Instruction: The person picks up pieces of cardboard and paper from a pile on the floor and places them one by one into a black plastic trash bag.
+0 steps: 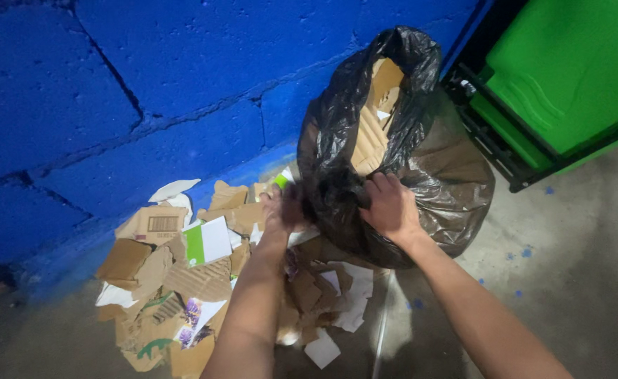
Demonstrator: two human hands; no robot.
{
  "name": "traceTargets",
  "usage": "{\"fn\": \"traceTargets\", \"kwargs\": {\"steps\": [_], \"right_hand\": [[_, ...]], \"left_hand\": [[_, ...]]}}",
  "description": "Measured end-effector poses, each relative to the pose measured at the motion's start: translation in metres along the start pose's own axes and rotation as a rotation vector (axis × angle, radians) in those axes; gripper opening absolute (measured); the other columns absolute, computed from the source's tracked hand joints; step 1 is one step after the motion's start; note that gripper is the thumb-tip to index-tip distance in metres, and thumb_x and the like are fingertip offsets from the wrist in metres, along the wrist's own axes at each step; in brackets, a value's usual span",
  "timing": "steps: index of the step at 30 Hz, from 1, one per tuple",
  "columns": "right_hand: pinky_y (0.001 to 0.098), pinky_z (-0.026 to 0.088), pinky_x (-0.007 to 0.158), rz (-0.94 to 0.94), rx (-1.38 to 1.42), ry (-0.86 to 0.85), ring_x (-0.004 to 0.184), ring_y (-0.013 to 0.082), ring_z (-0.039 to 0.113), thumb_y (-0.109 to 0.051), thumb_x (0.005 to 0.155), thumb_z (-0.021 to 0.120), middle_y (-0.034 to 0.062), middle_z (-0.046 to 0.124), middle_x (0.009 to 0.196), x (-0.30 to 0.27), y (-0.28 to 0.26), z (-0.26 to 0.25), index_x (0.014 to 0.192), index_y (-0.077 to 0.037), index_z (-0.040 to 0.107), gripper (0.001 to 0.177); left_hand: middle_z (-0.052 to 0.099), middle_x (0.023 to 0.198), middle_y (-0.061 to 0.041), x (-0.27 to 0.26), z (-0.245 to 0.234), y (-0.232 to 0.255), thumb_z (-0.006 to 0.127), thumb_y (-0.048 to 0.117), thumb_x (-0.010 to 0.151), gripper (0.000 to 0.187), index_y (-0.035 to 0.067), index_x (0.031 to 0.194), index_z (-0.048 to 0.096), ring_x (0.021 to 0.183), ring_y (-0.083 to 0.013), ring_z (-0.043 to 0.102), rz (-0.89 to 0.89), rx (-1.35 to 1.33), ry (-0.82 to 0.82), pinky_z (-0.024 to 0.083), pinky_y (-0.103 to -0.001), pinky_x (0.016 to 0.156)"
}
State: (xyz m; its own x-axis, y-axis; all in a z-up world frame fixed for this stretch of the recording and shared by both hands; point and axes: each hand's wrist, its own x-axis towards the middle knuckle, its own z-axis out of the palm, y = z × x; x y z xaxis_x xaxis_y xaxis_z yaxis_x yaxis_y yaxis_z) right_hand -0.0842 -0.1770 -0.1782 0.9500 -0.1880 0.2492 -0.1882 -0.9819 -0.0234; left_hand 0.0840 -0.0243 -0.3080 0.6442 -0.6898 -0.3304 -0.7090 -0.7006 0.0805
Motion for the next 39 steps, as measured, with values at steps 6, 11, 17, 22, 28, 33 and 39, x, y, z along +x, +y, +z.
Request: {"fn": "traceTargets", "kwargs": {"steps": [6, 11, 17, 22, 28, 33, 39], "right_hand": [[0.0464, 0.056, 0.081, 0.076, 0.125, 0.093, 0.098, 0.0323, 0.063, -0.027, 0.073, 0.083, 0.011, 0.062, 0.098, -0.004, 0.005, -0.001, 0.1, -0.007, 0.069, 0.036], [0.0487, 0.055, 0.079, 0.07, 0.238, 0.229, 0.093, 0.0386, 0.064, -0.022, 0.076, 0.08, 0.0158, 0.062, 0.098, -0.012, -0.005, -0.013, 0.1, -0.004, 0.067, 0.033], [0.0492, 0.054, 0.076, 0.005, 0.277, 0.191, 0.088, 0.0398, 0.064, -0.015, 0.08, 0.077, 0.0158, 0.061, 0.09, -0.009, -0.035, -0.034, 0.093, -0.005, 0.065, 0.02], [0.0469, 0.055, 0.074, -0.126, 0.282, 0.259, 0.084, 0.038, 0.065, -0.013, 0.08, 0.077, 0.0153, 0.061, 0.085, -0.006, -0.059, -0.032, 0.087, -0.003, 0.06, 0.02], [0.047, 0.055, 0.072, -0.25, 0.26, 0.304, 0.083, 0.0392, 0.064, -0.013, 0.076, 0.078, 0.0174, 0.06, 0.088, -0.001, -0.067, -0.024, 0.096, -0.001, 0.059, 0.03], [0.051, 0.055, 0.077, 0.0, 0.167, 0.21, 0.087, 0.0421, 0.065, -0.018, 0.08, 0.078, 0.0198, 0.062, 0.098, 0.01, -0.033, -0.029, 0.107, -0.001, 0.062, 0.035], [0.0526, 0.055, 0.08, 0.175, 0.169, 0.221, 0.093, 0.0433, 0.066, -0.02, 0.088, 0.075, 0.018, 0.062, 0.106, 0.003, -0.003, -0.051, 0.11, -0.006, 0.062, 0.029]], "left_hand": [[0.042, 0.155, -0.003, -0.001, 0.011, -0.011, 0.067, 0.075, 0.075, 0.092, 0.039, 0.154, 0.038, 0.142, -0.0399, 0.036, -0.044, -0.03, -0.129, 0.038, -0.061, 0.105], [0.042, 0.156, -0.006, -0.005, 0.031, -0.043, 0.075, 0.071, 0.074, 0.098, 0.043, 0.156, 0.031, 0.147, -0.0379, 0.033, -0.119, -0.082, -0.171, 0.033, -0.062, 0.112], [0.039, 0.16, -0.009, -0.08, -0.021, -0.072, 0.071, 0.064, 0.085, 0.086, 0.033, 0.157, 0.035, 0.148, -0.0454, 0.03, -0.233, -0.069, -0.301, 0.027, -0.069, 0.115], [0.037, 0.162, -0.009, -0.115, -0.029, -0.091, 0.062, 0.055, 0.095, 0.074, 0.026, 0.157, 0.035, 0.15, -0.0418, 0.03, -0.282, -0.089, -0.322, 0.028, -0.067, 0.117], [0.055, 0.145, -0.015, -0.107, 0.009, -0.1, 0.062, 0.031, 0.095, 0.055, 0.018, 0.147, 0.053, 0.138, -0.0314, 0.049, -0.071, 0.084, -0.153, 0.036, -0.056, 0.114], [0.059, 0.135, -0.009, -0.123, -0.032, -0.057, 0.073, 0.042, 0.084, 0.049, 0.022, 0.128, 0.066, 0.133, -0.0246, 0.051, 0.131, 0.109, -0.167, 0.04, -0.043, 0.11], [0.077, 0.121, -0.011, -0.12, -0.001, 0.021, 0.06, 0.05, 0.099, 0.041, 0.02, 0.122, 0.074, 0.121, -0.0287, 0.069, 0.505, 0.087, -0.047, 0.05, -0.049, 0.106]]}}
